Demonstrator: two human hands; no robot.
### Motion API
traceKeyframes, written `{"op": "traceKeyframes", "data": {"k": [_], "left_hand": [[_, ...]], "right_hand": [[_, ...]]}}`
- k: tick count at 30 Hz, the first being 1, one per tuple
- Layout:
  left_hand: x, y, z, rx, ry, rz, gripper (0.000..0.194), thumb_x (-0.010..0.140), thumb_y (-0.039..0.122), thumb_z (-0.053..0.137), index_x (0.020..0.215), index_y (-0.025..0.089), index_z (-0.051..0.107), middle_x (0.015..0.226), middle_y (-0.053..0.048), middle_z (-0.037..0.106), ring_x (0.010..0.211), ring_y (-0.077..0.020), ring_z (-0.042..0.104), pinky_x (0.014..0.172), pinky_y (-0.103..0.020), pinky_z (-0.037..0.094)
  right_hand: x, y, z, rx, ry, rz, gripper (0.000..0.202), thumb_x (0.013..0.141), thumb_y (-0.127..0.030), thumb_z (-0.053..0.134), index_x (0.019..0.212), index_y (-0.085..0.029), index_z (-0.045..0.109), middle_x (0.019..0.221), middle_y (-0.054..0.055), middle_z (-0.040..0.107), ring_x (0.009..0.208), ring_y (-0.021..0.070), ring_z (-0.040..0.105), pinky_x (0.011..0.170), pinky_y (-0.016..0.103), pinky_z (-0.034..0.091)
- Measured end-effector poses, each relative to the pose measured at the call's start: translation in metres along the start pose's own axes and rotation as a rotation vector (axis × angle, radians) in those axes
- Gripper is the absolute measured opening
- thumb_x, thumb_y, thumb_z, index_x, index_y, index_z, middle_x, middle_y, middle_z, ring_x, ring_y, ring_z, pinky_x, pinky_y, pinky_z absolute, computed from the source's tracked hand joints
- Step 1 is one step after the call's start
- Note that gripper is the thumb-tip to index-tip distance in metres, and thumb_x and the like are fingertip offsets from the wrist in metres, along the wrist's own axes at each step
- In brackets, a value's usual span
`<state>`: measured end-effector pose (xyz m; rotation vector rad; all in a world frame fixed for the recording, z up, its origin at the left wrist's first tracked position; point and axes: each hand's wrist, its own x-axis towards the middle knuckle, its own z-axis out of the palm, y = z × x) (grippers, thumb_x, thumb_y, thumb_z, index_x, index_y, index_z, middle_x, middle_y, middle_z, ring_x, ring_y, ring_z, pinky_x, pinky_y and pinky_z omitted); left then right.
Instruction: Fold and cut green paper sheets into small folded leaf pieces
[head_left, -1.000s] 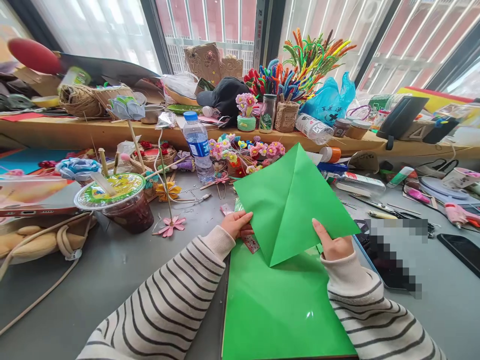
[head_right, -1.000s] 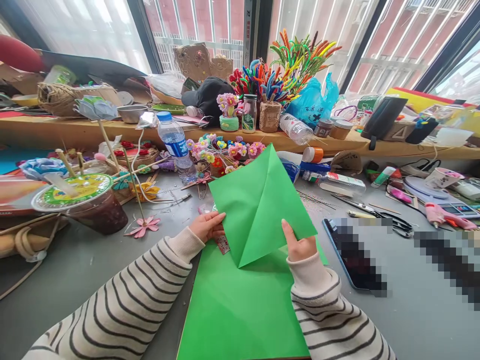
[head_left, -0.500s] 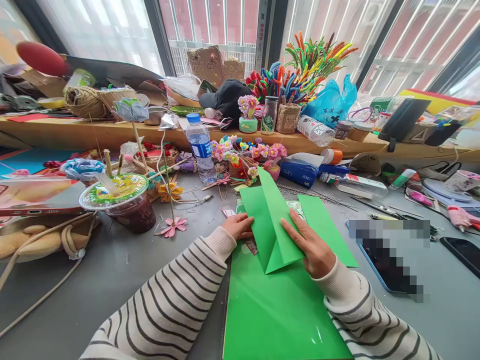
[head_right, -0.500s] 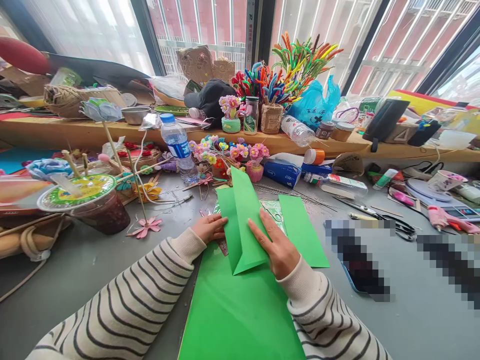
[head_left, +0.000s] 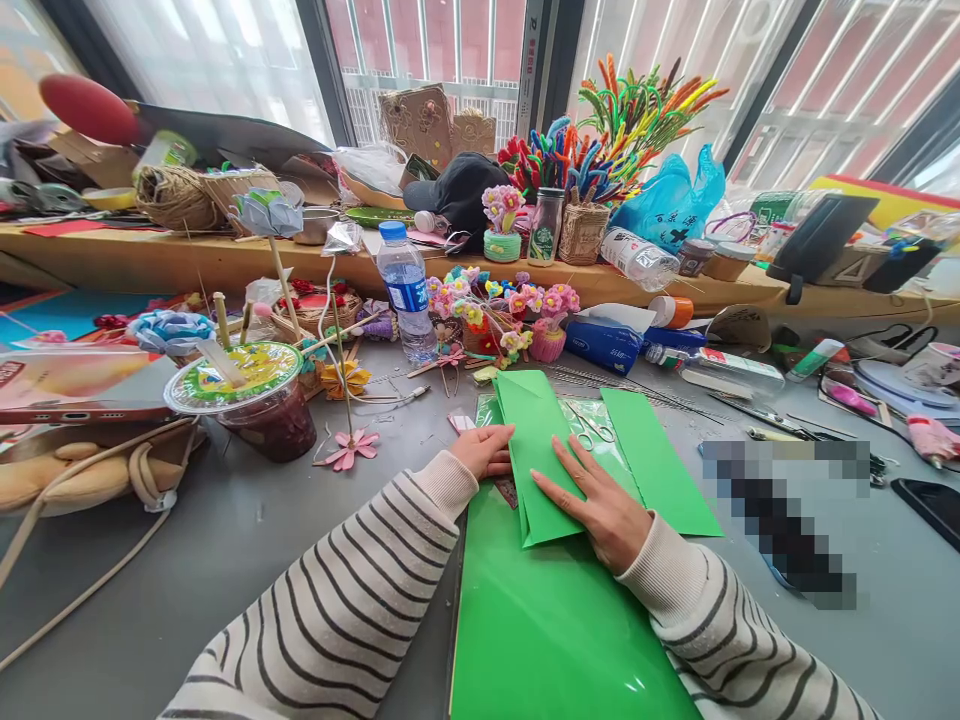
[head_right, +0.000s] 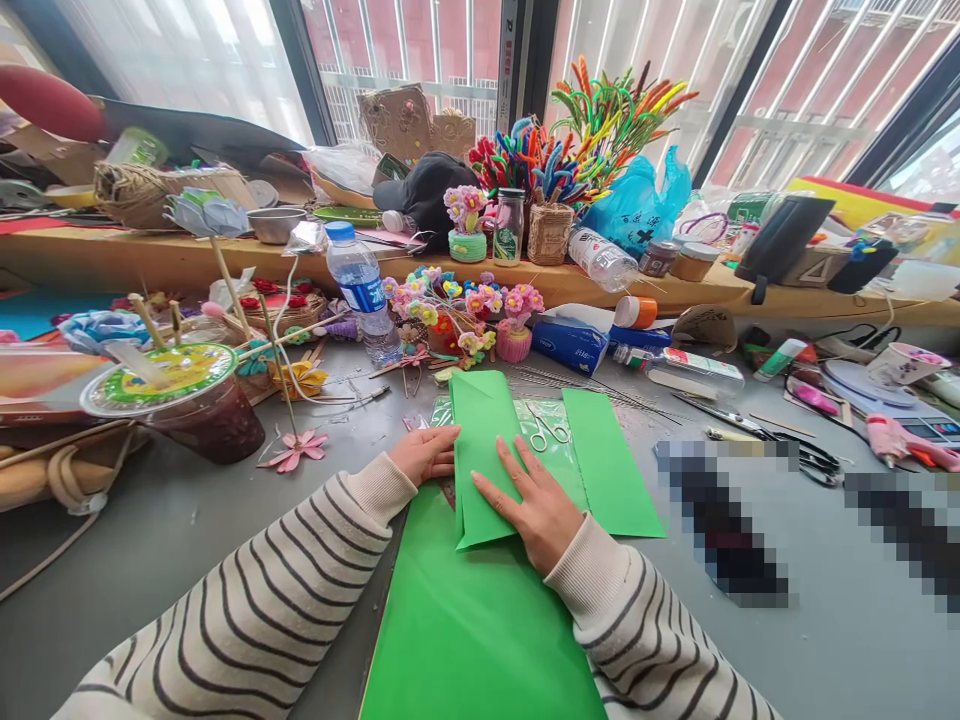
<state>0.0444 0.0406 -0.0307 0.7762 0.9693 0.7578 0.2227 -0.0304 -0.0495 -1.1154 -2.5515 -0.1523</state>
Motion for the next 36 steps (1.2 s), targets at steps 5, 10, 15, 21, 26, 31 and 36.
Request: {"op": "traceKeyframes", "data": {"k": [5,10,15,21,26,31,36], "left_hand": [[0.005,-0.008,-0.006,0.019,-0.057,0.089,0.032,0.050,0.027,0.069,0.075,0.012,0.056,0.066,-0.003,0.063,0.061,-0.0128,0.059,0.059,-0.022,0.047],[0.000,-0.003,-0.005,0.022,-0.027,0.094,0.038,0.043,0.028,0.072,0.075,0.012,0.058,0.065,-0.003,0.062,0.060,-0.0122,0.058,0.055,-0.022,0.047],[-0.016,-0.001,0.003,0.172,-0.202,0.017,0.035,0.048,0.030,0.069,0.078,0.013,0.060,0.066,-0.002,0.062,0.057,-0.0101,0.056,0.049,-0.018,0.044],[-0.023,-0.013,0.009,0.339,-0.366,-0.064,0.035,0.050,0.034,0.066,0.079,0.015,0.061,0.066,0.000,0.062,0.060,-0.0103,0.056,0.049,-0.016,0.042],[-0.021,-0.006,0.012,0.261,-0.116,-0.019,0.040,0.042,0.037,0.069,0.071,0.011,0.059,0.058,0.000,0.059,0.050,-0.0091,0.054,0.047,-0.019,0.043],[-0.023,-0.002,0.013,0.194,0.049,0.103,0.035,0.041,0.037,0.069,0.061,0.010,0.058,0.046,0.003,0.052,0.041,-0.0064,0.050,0.040,-0.016,0.041],[-0.023,-0.006,0.011,0.242,0.042,0.145,0.030,0.046,0.036,0.068,0.060,0.011,0.061,0.044,0.002,0.054,0.040,-0.0077,0.050,0.041,-0.017,0.042]], "right_hand": [[0.001,-0.006,-0.005,0.062,-0.063,0.018,0.056,0.072,-0.007,0.036,0.122,-0.030,0.026,0.134,0.004,0.003,0.118,0.0317,0.004,0.087,0.052,0.024],[-0.001,-0.001,-0.017,0.473,0.058,0.144,0.076,0.061,-0.059,0.044,0.124,-0.022,0.023,0.131,0.009,0.020,0.118,0.0317,0.012,0.092,0.053,0.012],[0.010,0.013,-0.026,1.207,0.259,0.794,0.075,0.062,-0.058,0.044,0.122,-0.018,0.023,0.124,0.013,0.033,0.106,0.0260,0.040,0.079,0.040,0.041],[0.028,0.008,-0.025,1.559,0.365,1.205,0.038,0.054,-0.029,0.066,0.086,-0.015,0.051,0.070,0.003,0.064,0.058,0.0166,0.060,0.056,0.028,0.050],[0.024,-0.002,-0.019,1.630,0.350,1.164,0.033,0.053,-0.024,0.067,0.081,-0.014,0.052,0.067,0.002,0.064,0.056,0.0159,0.059,0.055,0.028,0.050],[0.022,-0.011,-0.019,1.587,0.282,1.107,0.039,0.048,-0.025,0.069,0.083,-0.014,0.054,0.075,0.004,0.065,0.066,0.0195,0.060,0.061,0.030,0.049],[0.017,-0.006,-0.016,1.606,0.253,1.071,0.036,0.052,-0.030,0.066,0.082,-0.013,0.056,0.078,0.006,0.065,0.068,0.0206,0.060,0.062,0.031,0.048]]}}
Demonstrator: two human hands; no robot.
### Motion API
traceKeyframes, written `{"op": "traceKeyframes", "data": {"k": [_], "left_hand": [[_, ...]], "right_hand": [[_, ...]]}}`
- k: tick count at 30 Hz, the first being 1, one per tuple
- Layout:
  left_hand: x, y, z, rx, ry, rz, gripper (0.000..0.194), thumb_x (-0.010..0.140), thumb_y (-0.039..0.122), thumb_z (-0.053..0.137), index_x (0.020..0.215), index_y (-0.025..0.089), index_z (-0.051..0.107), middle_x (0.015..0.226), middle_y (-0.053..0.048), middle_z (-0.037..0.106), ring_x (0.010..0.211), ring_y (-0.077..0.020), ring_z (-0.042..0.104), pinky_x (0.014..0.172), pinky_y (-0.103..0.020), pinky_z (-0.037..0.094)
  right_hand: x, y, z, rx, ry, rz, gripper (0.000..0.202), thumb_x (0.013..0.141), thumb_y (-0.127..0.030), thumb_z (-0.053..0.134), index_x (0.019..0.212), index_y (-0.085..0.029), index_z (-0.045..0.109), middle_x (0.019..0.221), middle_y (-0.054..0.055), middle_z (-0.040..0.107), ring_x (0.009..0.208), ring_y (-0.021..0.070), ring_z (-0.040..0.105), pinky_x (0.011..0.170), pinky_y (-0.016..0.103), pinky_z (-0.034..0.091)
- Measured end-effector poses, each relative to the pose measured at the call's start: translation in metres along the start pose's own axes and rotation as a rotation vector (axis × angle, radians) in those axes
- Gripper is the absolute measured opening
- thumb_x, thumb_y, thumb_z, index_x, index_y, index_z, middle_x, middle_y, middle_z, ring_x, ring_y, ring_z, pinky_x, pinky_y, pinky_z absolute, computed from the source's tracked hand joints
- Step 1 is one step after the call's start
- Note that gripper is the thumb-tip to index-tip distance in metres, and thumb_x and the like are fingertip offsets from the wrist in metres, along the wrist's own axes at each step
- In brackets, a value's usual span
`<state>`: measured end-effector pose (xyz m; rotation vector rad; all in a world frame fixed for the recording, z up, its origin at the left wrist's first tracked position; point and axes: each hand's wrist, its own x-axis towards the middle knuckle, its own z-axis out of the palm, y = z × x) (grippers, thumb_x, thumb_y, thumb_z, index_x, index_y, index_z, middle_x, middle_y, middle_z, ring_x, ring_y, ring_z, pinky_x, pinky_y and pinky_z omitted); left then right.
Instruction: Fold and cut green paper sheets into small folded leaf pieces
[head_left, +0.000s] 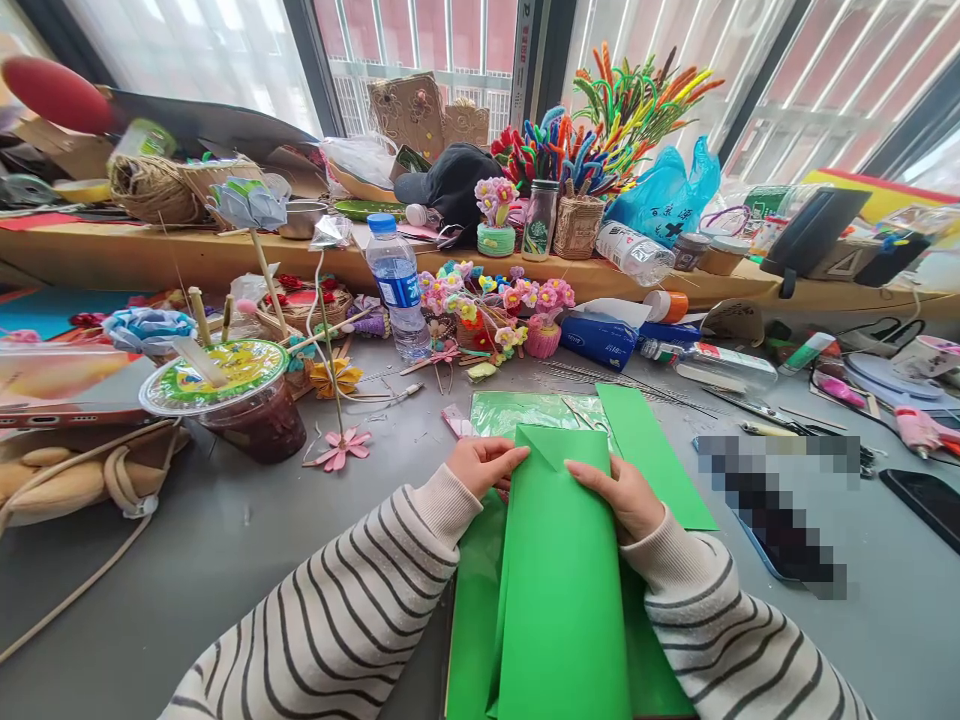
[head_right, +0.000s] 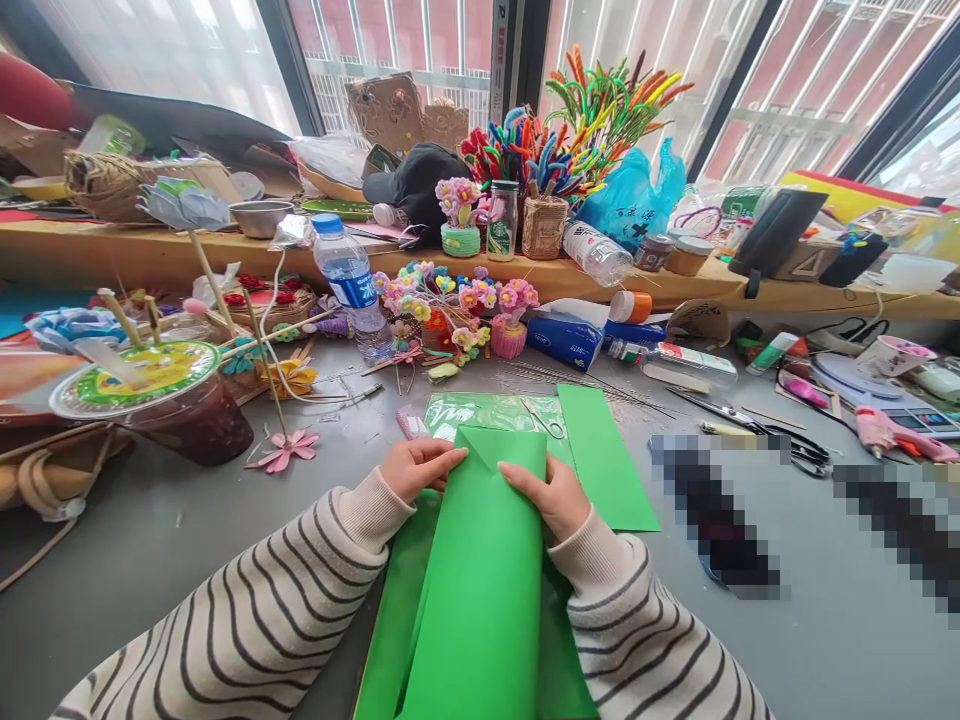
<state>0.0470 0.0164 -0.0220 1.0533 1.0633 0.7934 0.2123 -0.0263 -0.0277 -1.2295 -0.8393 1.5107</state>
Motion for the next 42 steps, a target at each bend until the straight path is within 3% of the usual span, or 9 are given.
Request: {"op": "traceKeyframes", "data": {"k": [7,13,24,42], "left_hand": [[0.001,-0.005,-0.002,0.046,-0.024,0.017,0.028,0.051,0.037,0.065,0.063,0.011,0.063,0.046,0.001,0.055,0.040,-0.0077,0.050,0.043,-0.018,0.044],[0.002,-0.002,0.001,-0.007,0.010,-0.008,0.031,0.044,0.036,0.068,0.060,0.011,0.058,0.042,0.005,0.051,0.037,-0.0057,0.047,0.039,-0.017,0.042],[0.003,-0.002,0.001,-0.033,0.019,-0.018,0.033,0.039,0.036,0.070,0.054,0.011,0.054,0.041,0.005,0.050,0.036,-0.0060,0.047,0.038,-0.017,0.041],[0.003,-0.006,-0.002,-0.037,-0.016,-0.010,0.032,0.047,0.038,0.067,0.060,0.010,0.058,0.043,0.000,0.055,0.038,-0.0094,0.051,0.040,-0.020,0.044]], "right_hand": [[0.008,0.005,-0.016,-0.045,0.006,0.018,0.028,0.055,-0.027,0.066,0.078,-0.012,0.059,0.070,0.004,0.066,0.062,0.0174,0.060,0.062,0.030,0.048],[0.003,0.001,-0.010,-0.109,0.046,0.045,0.028,0.051,-0.029,0.068,0.071,-0.012,0.060,0.064,0.004,0.065,0.055,0.0169,0.059,0.054,0.028,0.048],[0.003,-0.001,-0.006,-0.157,0.045,0.047,0.030,0.047,-0.032,0.069,0.067,-0.012,0.059,0.063,0.004,0.065,0.056,0.0180,0.060,0.054,0.028,0.048],[0.003,0.000,-0.008,-0.193,0.061,0.052,0.032,0.047,-0.034,0.068,0.069,-0.012,0.059,0.064,0.005,0.065,0.057,0.0194,0.060,0.055,0.030,0.048]]}}
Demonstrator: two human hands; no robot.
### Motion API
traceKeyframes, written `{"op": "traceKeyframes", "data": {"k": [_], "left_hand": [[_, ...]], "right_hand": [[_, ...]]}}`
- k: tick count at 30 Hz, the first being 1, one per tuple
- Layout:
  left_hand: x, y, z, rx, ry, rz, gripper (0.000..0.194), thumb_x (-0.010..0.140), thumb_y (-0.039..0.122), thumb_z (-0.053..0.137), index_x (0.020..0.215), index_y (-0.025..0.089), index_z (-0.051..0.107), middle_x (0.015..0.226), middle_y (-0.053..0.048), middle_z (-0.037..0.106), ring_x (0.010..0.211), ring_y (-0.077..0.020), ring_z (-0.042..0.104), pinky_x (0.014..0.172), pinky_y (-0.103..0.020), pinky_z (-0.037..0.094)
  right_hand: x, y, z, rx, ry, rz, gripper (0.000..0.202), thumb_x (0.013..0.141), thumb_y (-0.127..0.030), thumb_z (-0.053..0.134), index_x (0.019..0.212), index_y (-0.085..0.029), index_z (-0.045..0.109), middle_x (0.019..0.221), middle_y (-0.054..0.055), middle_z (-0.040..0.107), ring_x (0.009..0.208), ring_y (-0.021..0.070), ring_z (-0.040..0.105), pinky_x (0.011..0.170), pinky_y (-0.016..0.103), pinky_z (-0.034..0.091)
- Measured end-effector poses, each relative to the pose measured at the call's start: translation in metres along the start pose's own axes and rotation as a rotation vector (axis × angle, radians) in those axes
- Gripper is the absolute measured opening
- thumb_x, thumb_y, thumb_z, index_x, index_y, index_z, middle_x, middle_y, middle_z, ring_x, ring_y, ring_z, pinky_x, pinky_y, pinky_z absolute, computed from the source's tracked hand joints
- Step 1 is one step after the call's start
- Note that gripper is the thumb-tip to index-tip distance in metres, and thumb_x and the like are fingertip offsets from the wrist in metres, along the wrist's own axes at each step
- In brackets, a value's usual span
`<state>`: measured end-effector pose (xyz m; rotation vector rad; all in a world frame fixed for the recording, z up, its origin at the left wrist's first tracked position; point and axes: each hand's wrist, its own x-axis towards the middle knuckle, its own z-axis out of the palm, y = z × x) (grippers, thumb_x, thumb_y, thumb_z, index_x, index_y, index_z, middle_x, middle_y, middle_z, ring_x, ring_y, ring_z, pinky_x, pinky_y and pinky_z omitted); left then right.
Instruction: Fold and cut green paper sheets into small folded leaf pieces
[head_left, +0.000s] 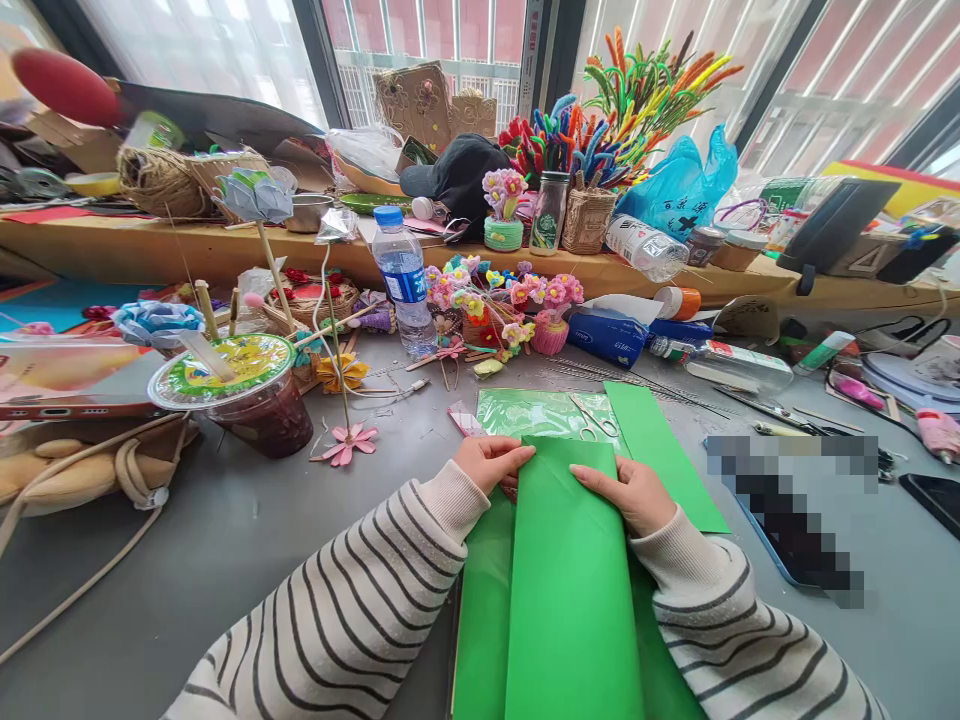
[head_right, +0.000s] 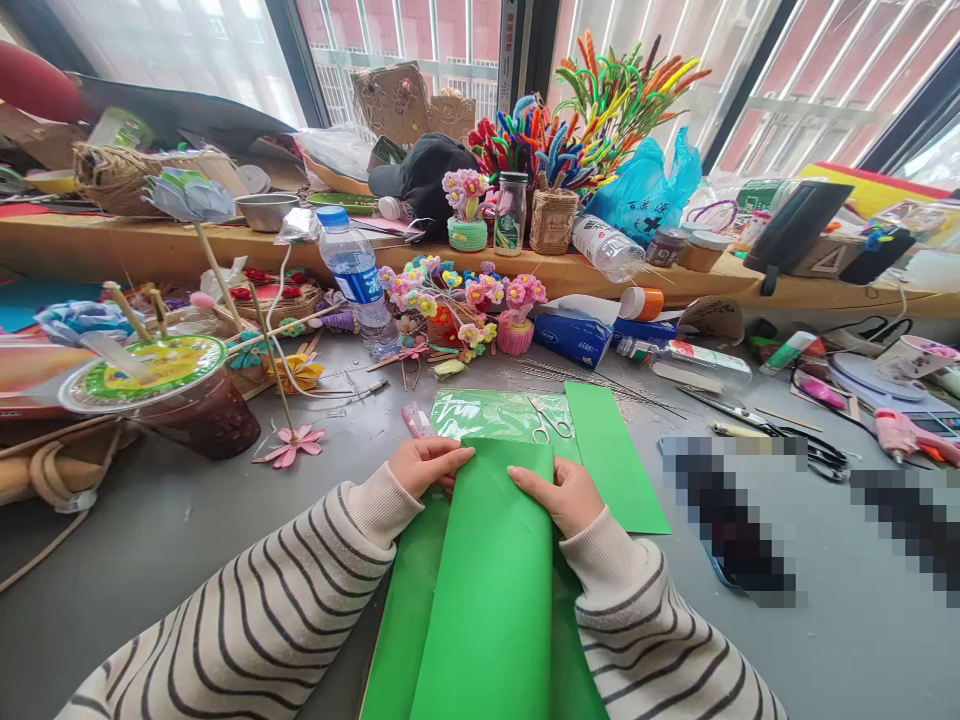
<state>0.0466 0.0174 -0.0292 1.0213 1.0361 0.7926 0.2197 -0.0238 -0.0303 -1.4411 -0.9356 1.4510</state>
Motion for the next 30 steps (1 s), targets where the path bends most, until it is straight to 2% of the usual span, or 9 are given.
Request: {"op": "traceKeyframes", "data": {"k": [8,20,30], "left_hand": [[0.0000,0.0001,0.0001,0.001,0.012,-0.016,0.030,0.048,0.036,0.067,0.060,0.011,0.057,0.045,0.001,0.055,0.039,-0.0095,0.051,0.041,-0.020,0.044],[0.0018,0.0007,0.0008,0.002,0.042,0.018,0.033,0.046,0.037,0.067,0.060,0.012,0.050,0.043,0.005,0.048,0.038,-0.0065,0.048,0.038,-0.018,0.043],[0.0020,0.0003,-0.0004,0.026,0.019,0.029,0.031,0.050,0.037,0.065,0.057,0.012,0.048,0.042,0.005,0.048,0.038,-0.0060,0.049,0.040,-0.017,0.043]], "right_hand": [[0.0003,0.0003,0.0008,0.030,0.000,0.006,0.030,0.047,-0.031,0.069,0.068,-0.012,0.060,0.062,0.004,0.065,0.055,0.0178,0.059,0.053,0.028,0.048],[-0.0002,0.0004,0.0009,0.059,-0.034,0.010,0.026,0.049,-0.029,0.068,0.067,-0.013,0.060,0.063,0.003,0.065,0.056,0.0163,0.059,0.054,0.026,0.048],[-0.0004,0.0019,0.0001,0.054,-0.040,0.003,0.024,0.051,-0.028,0.068,0.067,-0.012,0.059,0.061,0.002,0.065,0.053,0.0132,0.058,0.051,0.023,0.047]]}}
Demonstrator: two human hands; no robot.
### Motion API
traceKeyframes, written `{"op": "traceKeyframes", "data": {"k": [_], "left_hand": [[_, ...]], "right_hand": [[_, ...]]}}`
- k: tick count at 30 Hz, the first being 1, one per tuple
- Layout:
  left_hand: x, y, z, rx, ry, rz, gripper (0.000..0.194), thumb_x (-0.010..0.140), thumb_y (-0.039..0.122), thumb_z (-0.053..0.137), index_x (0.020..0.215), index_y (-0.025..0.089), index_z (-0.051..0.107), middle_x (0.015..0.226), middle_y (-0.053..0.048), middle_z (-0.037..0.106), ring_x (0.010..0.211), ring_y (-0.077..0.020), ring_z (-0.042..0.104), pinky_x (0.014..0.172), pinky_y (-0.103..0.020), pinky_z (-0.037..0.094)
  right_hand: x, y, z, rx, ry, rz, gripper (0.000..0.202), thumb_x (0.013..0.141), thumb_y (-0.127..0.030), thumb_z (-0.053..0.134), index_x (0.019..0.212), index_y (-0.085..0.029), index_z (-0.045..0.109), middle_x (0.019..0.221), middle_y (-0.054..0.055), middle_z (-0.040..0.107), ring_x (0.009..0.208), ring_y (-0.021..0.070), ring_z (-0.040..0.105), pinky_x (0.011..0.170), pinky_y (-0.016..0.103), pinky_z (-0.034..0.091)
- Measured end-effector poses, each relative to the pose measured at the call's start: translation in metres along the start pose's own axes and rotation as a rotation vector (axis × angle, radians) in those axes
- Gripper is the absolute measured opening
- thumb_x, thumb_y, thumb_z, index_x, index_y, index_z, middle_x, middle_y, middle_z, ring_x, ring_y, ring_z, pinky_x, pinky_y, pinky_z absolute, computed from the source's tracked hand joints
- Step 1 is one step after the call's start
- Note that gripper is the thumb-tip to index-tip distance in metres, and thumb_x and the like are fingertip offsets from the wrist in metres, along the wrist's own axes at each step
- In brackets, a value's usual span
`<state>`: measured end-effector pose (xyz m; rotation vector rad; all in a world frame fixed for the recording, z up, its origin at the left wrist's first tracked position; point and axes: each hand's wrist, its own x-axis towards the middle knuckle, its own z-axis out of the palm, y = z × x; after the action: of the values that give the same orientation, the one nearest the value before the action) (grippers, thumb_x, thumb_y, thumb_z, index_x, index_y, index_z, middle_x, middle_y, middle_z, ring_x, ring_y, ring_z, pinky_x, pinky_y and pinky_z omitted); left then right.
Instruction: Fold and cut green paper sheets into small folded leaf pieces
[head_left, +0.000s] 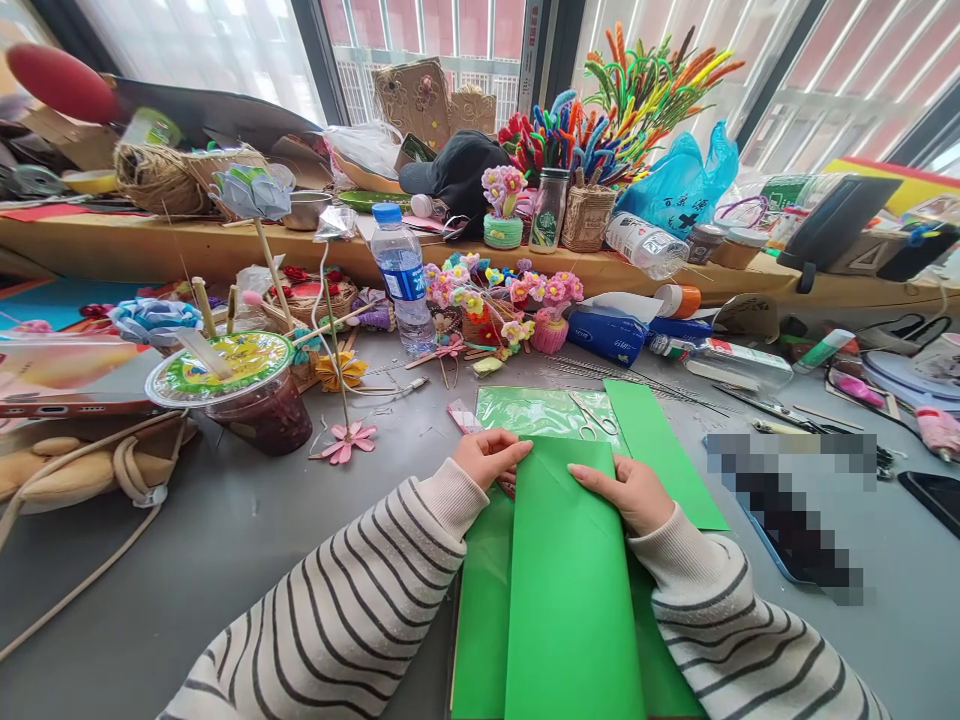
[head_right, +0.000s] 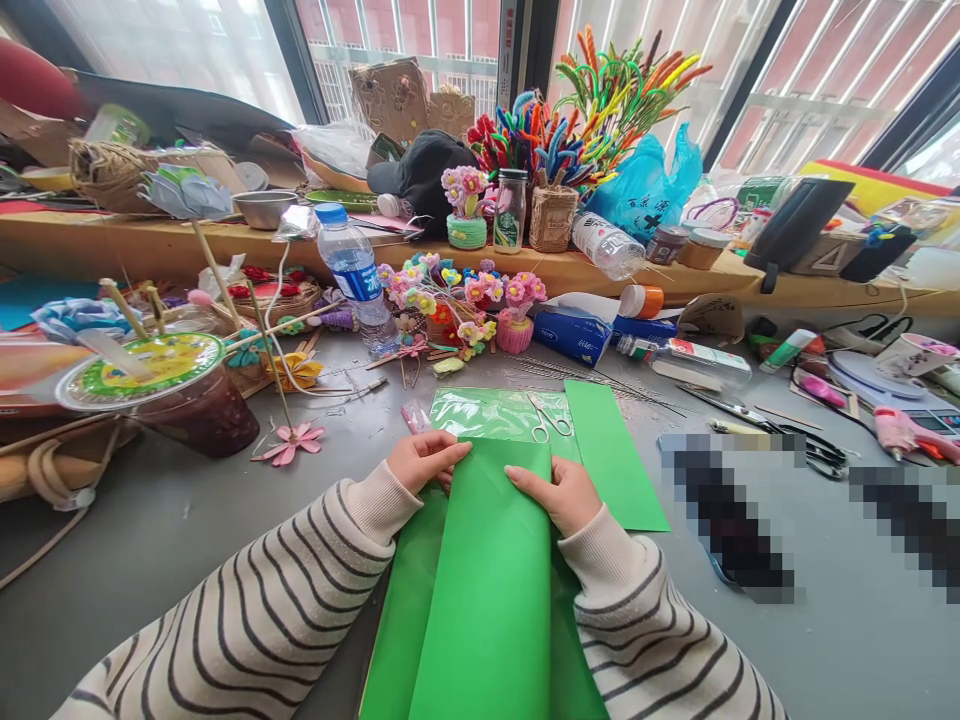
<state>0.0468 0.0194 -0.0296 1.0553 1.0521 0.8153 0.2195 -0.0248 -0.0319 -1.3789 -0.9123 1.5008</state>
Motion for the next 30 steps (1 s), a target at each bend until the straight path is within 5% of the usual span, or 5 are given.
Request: {"op": "traceKeyframes", "data": {"k": [30], "left_hand": [[-0.0032,0.0021,0.0030,0.057,-0.023,-0.030,0.031,0.045,0.038,0.067,0.052,0.011,0.054,0.037,0.005,0.047,0.033,-0.0059,0.047,0.035,-0.017,0.043]], "right_hand": [[0.0012,-0.0006,-0.0013,0.026,0.031,0.028,0.025,0.051,-0.028,0.068,0.068,-0.013,0.059,0.060,0.001,0.065,0.053,0.0133,0.058,0.051,0.023,0.047]]}}
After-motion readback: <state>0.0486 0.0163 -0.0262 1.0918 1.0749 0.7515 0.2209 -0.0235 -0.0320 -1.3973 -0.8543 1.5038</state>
